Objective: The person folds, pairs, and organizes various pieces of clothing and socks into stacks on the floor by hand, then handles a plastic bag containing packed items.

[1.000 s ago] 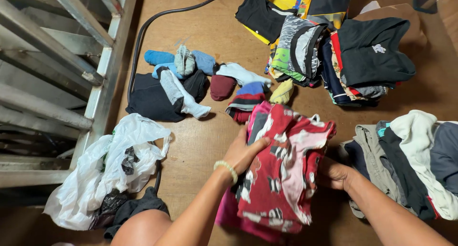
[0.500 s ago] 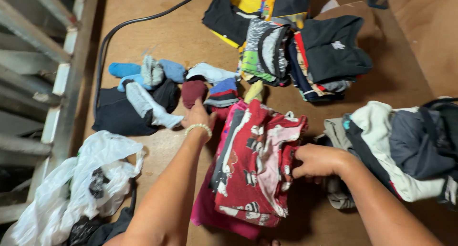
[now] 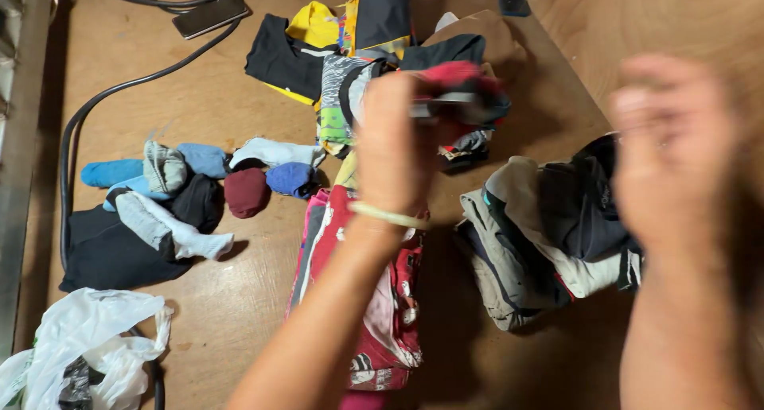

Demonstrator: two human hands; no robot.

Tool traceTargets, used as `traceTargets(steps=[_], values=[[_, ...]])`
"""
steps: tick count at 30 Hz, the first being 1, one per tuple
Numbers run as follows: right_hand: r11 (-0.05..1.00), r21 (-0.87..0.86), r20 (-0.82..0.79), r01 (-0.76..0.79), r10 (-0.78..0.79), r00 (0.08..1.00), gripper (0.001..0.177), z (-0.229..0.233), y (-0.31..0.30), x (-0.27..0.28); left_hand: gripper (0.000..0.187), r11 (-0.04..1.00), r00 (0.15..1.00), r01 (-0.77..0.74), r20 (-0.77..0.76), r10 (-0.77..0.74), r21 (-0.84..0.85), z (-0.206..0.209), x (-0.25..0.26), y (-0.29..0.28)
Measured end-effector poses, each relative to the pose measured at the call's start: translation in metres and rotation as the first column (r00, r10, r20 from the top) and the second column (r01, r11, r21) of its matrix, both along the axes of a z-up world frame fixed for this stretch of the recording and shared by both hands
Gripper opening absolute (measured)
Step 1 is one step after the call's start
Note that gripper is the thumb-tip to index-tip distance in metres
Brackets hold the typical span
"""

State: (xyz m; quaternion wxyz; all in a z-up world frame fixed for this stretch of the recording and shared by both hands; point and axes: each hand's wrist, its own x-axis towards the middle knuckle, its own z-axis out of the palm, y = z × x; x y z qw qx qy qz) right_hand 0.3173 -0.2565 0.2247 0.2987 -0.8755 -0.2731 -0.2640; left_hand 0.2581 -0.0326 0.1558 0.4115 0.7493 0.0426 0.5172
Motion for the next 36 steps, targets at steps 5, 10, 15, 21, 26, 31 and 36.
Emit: traceTargets(steps=[5, 10, 15, 21, 26, 31, 36], values=[[0.962, 0.274, 0.034, -0.013, 0.004, 0.999, 0.032, 0.003, -0.057, 0.017, 0.020, 0.932, 0.992, 0.119, -0.009, -0.123, 0.343, 0.013, 0.025, -0.144], [0.931, 0.358, -0.069, -0.064, 0.094, 0.993, 0.040, -0.002, -0.071, 0.027, 0.023, 0.724, 0.822, 0.475, -0.546, -0.162, 0.501, -0.037, 0.016, -0.226], [0.956, 0.280, -0.291, -0.091, 0.175, 0.940, 0.042, 0.002, -0.041, 0.013, 0.025, 0.759, 0.885, 0.418, -0.413, -0.216, 0.499, -0.059, 0.005, -0.222], [0.953, -0.017, -0.272, -0.302, 0.286, 0.919, 0.048, -0.003, 0.014, -0.001, 0.026, 0.781, 0.884, 0.429, -0.389, -0.259, 0.455, -0.041, -0.026, -0.165], [0.829, 0.090, -0.385, -0.552, 0.540, 0.749, 0.049, -0.054, 0.076, -0.003, 0.027, 0.880, 0.923, 0.229, -0.379, -0.061, 0.416, -0.049, -0.054, -0.057], [0.743, 0.049, -0.526, -0.668, 0.587, 0.615, 0.053, -0.095, 0.144, -0.024, 0.028, 0.945, 0.863, 0.053, -0.490, 0.119, 0.321, -0.070, -0.127, 0.058], [0.692, 0.020, -0.617, -0.722, 0.577, 0.535, 0.050, -0.124, 0.204, -0.031, 0.045, 0.987, 0.711, -0.156, -0.691, 0.131, 0.027, -0.115, -0.190, 0.115]])
